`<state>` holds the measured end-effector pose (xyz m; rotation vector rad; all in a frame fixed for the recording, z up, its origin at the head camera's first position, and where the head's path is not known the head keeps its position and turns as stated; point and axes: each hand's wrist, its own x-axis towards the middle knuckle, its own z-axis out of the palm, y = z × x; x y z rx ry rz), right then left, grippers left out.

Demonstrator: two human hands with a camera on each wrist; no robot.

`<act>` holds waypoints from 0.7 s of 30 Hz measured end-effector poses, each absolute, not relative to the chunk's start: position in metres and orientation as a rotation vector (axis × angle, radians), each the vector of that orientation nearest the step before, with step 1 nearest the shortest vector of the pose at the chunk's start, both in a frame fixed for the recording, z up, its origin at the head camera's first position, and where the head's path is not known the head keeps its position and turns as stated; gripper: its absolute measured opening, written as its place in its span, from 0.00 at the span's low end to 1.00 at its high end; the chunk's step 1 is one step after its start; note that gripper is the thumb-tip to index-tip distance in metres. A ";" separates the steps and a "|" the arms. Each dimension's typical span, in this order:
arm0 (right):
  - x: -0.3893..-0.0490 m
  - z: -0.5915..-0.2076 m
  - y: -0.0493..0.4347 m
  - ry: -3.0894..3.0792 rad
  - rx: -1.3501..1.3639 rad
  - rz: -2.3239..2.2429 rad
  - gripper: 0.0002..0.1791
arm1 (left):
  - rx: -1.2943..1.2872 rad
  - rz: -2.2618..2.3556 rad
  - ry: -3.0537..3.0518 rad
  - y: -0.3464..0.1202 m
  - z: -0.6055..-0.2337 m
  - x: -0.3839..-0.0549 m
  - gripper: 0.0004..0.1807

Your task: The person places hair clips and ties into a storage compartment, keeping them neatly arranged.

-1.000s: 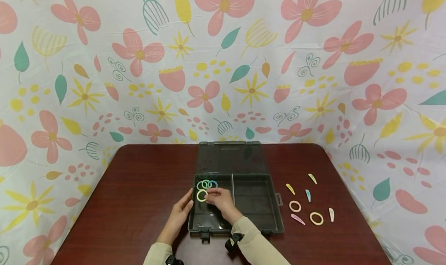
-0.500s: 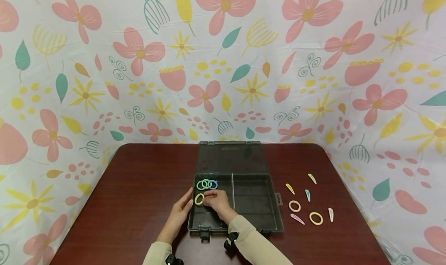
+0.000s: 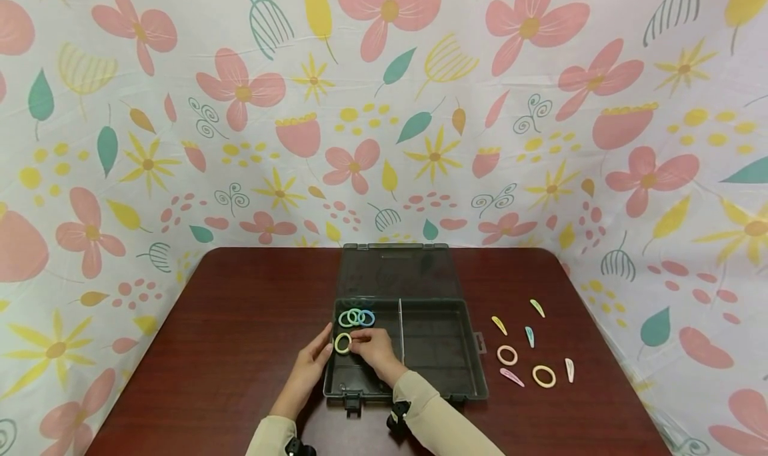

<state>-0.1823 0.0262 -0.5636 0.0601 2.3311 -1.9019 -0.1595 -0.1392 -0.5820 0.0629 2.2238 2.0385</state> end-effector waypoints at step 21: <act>-0.187 -0.532 0.054 2.219 0.079 -2.078 0.18 | 0.074 2.005 2.261 -0.139 -0.581 -0.157 0.27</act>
